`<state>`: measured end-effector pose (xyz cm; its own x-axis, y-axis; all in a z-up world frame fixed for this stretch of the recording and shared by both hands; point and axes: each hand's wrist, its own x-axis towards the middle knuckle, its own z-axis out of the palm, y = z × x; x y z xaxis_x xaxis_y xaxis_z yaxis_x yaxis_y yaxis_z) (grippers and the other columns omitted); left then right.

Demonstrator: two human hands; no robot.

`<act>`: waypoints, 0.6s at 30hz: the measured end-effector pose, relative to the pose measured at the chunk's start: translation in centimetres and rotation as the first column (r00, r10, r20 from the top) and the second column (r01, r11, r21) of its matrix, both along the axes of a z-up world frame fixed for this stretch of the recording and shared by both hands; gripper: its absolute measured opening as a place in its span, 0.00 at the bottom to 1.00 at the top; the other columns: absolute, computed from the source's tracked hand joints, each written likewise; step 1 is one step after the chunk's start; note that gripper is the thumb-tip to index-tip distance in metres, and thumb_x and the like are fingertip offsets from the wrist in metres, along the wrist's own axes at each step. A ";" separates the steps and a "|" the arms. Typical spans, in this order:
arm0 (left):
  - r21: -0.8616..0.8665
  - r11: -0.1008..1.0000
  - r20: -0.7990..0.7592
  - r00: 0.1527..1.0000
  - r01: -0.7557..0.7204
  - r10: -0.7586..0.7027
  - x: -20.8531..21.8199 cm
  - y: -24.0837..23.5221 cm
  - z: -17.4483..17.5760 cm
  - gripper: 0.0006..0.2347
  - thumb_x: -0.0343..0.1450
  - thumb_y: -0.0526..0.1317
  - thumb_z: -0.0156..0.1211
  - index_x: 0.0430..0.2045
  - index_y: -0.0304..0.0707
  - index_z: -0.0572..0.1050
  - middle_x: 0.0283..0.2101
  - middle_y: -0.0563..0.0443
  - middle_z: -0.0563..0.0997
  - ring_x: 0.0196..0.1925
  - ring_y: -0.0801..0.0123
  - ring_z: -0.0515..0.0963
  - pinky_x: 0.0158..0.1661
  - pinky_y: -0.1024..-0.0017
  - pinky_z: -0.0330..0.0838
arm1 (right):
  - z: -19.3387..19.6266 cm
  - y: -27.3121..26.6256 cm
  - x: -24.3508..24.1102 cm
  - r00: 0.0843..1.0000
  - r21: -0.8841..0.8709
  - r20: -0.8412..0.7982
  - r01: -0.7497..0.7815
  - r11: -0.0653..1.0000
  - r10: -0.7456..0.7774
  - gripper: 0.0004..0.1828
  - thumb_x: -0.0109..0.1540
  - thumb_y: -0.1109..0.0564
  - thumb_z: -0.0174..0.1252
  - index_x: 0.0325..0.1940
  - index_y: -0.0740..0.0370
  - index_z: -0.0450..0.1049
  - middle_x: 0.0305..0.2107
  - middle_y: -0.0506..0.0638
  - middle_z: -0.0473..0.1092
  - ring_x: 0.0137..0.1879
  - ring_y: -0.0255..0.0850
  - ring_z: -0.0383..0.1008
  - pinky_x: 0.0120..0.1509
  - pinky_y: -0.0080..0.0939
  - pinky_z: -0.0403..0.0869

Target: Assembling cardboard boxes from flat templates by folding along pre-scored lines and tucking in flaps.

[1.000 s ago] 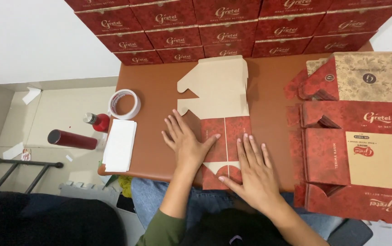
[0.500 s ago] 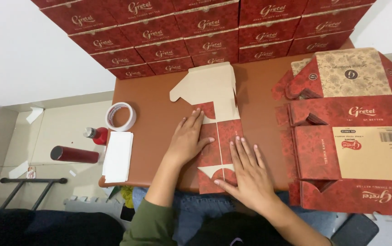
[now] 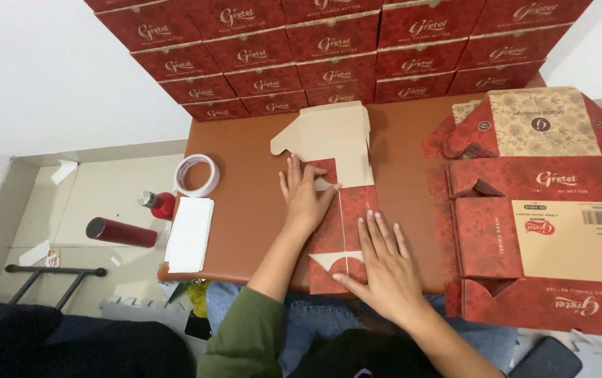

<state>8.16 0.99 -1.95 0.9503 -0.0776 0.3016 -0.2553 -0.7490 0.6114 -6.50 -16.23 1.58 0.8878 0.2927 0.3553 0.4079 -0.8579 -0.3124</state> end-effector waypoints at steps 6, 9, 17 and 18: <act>0.031 0.999 -0.033 0.999 0.029 -0.028 0.2 0.0 0.4 0.21 0.66 0.46 0.67 0.49 0.37 0.68 0.72 0.31 0.56 0.77 0.48 0.51 0.69 0.44 0.35 | -0.1 -0.1 0.0 1.000 0.006 0.012 -0.001 1.000 0.001 0.56 0.57 0.27 0.54 0.72 0.75 0.53 0.71 0.69 0.50 0.80 0.55 0.45 0.80 0.58 0.43; 0.186 0.976 -0.132 0.987 0.115 -0.091 1.2 0.4 -0.2 0.30 0.72 0.49 0.55 0.62 0.27 0.55 0.73 0.30 0.52 0.77 0.48 0.46 0.70 0.48 0.33 | -0.3 -0.1 0.0 1.000 -0.002 0.004 -0.002 1.000 0.002 0.56 0.58 0.27 0.54 0.72 0.75 0.52 0.72 0.69 0.50 0.80 0.55 0.44 0.80 0.58 0.42; 0.338 0.860 -0.472 0.859 0.383 -0.196 8.5 1.8 2.9 0.30 0.76 0.56 0.26 0.72 0.39 0.41 0.78 0.52 0.36 0.79 0.68 0.32 0.72 0.52 0.23 | -0.4 -0.1 -0.1 1.000 -0.027 0.031 0.004 1.000 -0.003 0.56 0.58 0.27 0.53 0.73 0.74 0.51 0.72 0.69 0.49 0.80 0.55 0.44 0.80 0.57 0.42; 0.373 0.865 -0.425 0.891 0.334 -0.161 9.4 1.7 3.0 0.28 0.77 0.54 0.28 0.73 0.42 0.42 0.78 0.55 0.40 0.78 0.70 0.34 0.72 0.53 0.25 | -0.5 -0.1 -0.2 0.999 -0.023 0.038 -0.007 1.000 0.008 0.56 0.58 0.27 0.53 0.74 0.74 0.51 0.72 0.68 0.49 0.80 0.55 0.44 0.80 0.57 0.42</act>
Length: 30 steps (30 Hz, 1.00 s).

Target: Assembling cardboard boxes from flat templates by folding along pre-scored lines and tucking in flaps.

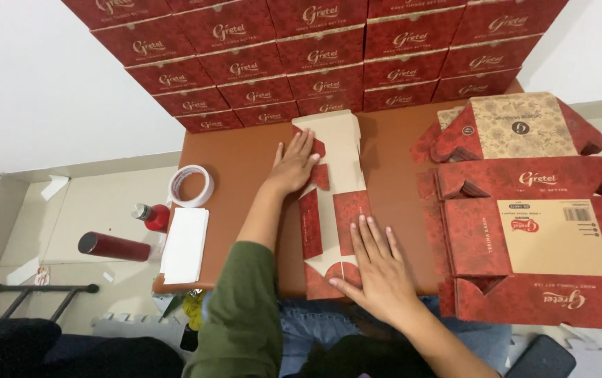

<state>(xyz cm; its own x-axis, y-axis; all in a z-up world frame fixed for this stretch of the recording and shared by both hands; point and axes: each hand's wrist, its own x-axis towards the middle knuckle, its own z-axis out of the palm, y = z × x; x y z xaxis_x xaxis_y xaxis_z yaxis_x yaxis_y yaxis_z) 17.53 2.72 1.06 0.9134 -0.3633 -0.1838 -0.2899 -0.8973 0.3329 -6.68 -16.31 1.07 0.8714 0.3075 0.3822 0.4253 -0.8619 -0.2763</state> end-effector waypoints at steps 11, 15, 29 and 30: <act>0.058 0.981 0.420 0.896 -0.184 0.143 0.8 0.7 -4.9 0.26 0.77 0.51 0.31 0.71 0.43 0.53 0.73 0.51 0.58 0.75 0.64 0.53 0.69 0.54 0.43 | 1.2 -2.0 -1.2 0.998 -0.048 -0.064 -0.022 0.999 0.019 0.54 0.59 0.31 0.55 0.75 0.71 0.47 0.74 0.65 0.47 0.81 0.52 0.40 0.79 0.61 0.41; 0.141 0.926 0.467 0.848 -0.351 0.250 -3.0 2.8 -5.2 0.28 0.77 0.51 0.33 0.70 0.33 0.54 0.70 0.43 0.62 0.69 0.57 0.60 0.62 0.54 0.50 | 2.8 -4.4 -2.6 0.991 -0.131 -0.036 0.123 0.984 -0.128 0.47 0.64 0.34 0.45 0.77 0.68 0.47 0.74 0.65 0.46 0.80 0.54 0.42 0.80 0.59 0.41; 0.080 0.772 0.767 0.534 -0.631 0.357 -17.4 6.3 0.2 0.23 0.75 0.49 0.52 0.47 0.19 0.75 0.39 0.39 0.75 0.38 0.55 0.70 0.43 0.64 0.61 | 4.3 -6.2 -6.5 0.873 0.161 -0.385 0.384 0.909 -0.300 0.38 0.56 0.54 0.63 0.71 0.52 0.63 0.39 0.50 0.77 0.37 0.42 0.80 0.39 0.42 0.77; 0.010 0.816 0.744 0.549 -0.578 0.380 -17.8 6.1 1.2 0.23 0.75 0.48 0.52 0.53 0.19 0.71 0.45 0.35 0.75 0.41 0.52 0.70 0.49 0.60 0.60 | 4.7 -6.1 -6.5 0.870 0.209 -0.393 0.399 0.893 -0.298 0.32 0.57 0.57 0.63 0.66 0.52 0.67 0.34 0.48 0.77 0.34 0.39 0.79 0.38 0.39 0.76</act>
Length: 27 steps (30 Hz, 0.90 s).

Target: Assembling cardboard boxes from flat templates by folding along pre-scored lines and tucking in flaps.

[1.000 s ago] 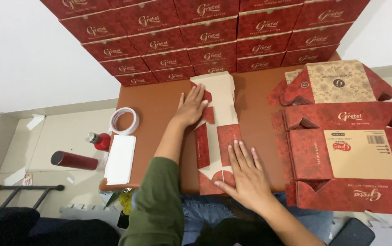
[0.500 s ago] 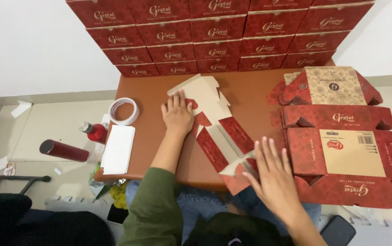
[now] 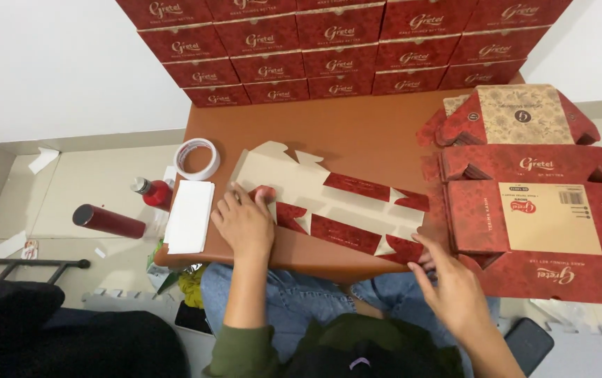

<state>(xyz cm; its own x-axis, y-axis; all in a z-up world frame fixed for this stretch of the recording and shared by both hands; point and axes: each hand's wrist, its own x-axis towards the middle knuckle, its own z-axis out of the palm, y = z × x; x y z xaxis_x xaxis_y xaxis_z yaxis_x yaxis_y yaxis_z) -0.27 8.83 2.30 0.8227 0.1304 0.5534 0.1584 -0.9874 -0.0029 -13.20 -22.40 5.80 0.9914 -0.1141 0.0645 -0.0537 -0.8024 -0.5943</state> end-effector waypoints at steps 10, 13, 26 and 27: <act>-0.395 0.509 -0.146 0.495 0.765 -0.856 -2.9 -5.8 8.1 0.12 0.68 0.44 0.63 0.40 0.37 0.79 0.39 0.50 0.80 0.41 0.59 0.78 0.57 0.62 0.60 | 3.6 1.4 0.2 0.960 -0.044 0.254 -0.107 0.993 0.115 0.06 0.56 0.62 0.62 0.36 0.61 0.77 0.29 0.46 0.75 0.31 0.39 0.72 0.38 0.38 0.70; -0.447 0.473 -0.171 0.446 0.759 -0.879 -2.5 -6.2 7.2 0.05 0.70 0.39 0.58 0.28 0.38 0.78 0.32 0.54 0.81 0.40 0.65 0.80 0.51 0.67 0.62 | 4.2 2.1 0.7 0.934 -0.049 0.320 -0.154 0.987 0.162 0.05 0.55 0.65 0.61 0.35 0.61 0.77 0.29 0.45 0.75 0.29 0.40 0.68 0.37 0.37 0.68; -0.586 0.391 -0.100 0.416 0.709 -0.904 -2.2 -6.2 6.6 0.07 0.71 0.34 0.56 0.21 0.34 0.74 0.27 0.52 0.82 0.27 0.64 0.78 0.51 0.71 0.62 | 3.5 5.1 2.4 0.847 -0.110 0.479 -0.203 0.973 0.231 0.10 0.54 0.69 0.63 0.39 0.65 0.78 0.33 0.49 0.75 0.35 0.43 0.71 0.44 0.39 0.70; -0.575 0.398 -0.104 0.418 0.715 -0.902 -2.1 -6.3 6.5 0.07 0.70 0.34 0.57 0.21 0.35 0.74 0.26 0.51 0.82 0.27 0.63 0.78 0.51 0.70 0.62 | 3.5 5.2 2.3 0.844 -0.097 0.487 -0.203 0.974 0.225 0.10 0.54 0.69 0.63 0.39 0.66 0.78 0.33 0.49 0.75 0.35 0.42 0.70 0.45 0.39 0.70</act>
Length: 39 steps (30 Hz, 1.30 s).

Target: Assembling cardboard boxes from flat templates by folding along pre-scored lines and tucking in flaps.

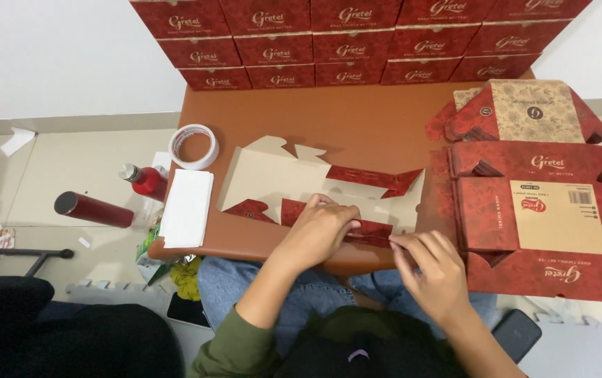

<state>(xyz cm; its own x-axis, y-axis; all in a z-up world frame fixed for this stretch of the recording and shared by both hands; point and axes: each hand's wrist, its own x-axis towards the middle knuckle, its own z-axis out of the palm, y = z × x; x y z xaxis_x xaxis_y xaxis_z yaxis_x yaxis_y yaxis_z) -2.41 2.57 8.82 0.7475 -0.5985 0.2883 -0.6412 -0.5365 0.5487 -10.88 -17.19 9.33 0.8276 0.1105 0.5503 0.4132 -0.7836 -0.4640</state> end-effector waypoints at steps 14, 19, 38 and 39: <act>-0.042 0.999 -0.012 0.999 0.030 -0.030 0.2 0.3 -0.3 0.04 0.70 0.34 0.57 0.25 0.36 0.74 0.29 0.51 0.82 0.36 0.62 0.78 0.59 0.63 0.59 | -1.0 -0.2 0.5 0.999 0.054 0.037 0.003 0.999 -0.005 0.10 0.53 0.71 0.64 0.38 0.66 0.77 0.32 0.50 0.76 0.34 0.42 0.71 0.44 0.39 0.70; 0.002 0.997 -0.089 0.993 0.084 -0.083 0.5 0.8 -0.5 0.05 0.69 0.37 0.59 0.28 0.38 0.81 0.31 0.54 0.81 0.41 0.63 0.79 0.65 0.58 0.53 | -1.2 -0.1 1.0 0.993 -0.016 -0.027 -0.116 0.993 0.116 0.12 0.53 0.68 0.63 0.41 0.62 0.80 0.35 0.48 0.75 0.37 0.42 0.71 0.46 0.40 0.70; 0.072 0.996 0.225 0.972 0.049 -0.064 -2.4 0.1 -0.9 0.08 0.74 0.40 0.52 0.30 0.49 0.80 0.28 0.57 0.74 0.39 0.71 0.73 0.67 0.40 0.40 | -2.6 -4.0 3.5 0.989 -0.482 0.147 0.090 0.872 -0.021 0.12 0.63 0.65 0.49 0.47 0.54 0.74 0.45 0.47 0.73 0.63 0.44 0.71 0.75 0.54 0.61; 0.080 0.997 0.268 0.962 0.023 -0.044 -2.7 0.3 -0.9 0.07 0.74 0.40 0.53 0.29 0.49 0.80 0.28 0.58 0.73 0.39 0.71 0.72 0.67 0.39 0.41 | -3.3 -4.7 3.5 0.985 -0.518 0.144 0.158 0.840 -0.096 0.13 0.62 0.63 0.50 0.46 0.49 0.74 0.45 0.43 0.73 0.63 0.41 0.70 0.74 0.51 0.62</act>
<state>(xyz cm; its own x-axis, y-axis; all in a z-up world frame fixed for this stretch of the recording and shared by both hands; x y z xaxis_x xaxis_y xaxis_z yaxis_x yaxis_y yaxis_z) -5.09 2.84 7.88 0.6274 -0.6495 0.4295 -0.7780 -0.5453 0.3120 -7.35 -21.84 5.99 0.7932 0.3072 0.5258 0.3167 -0.9456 0.0747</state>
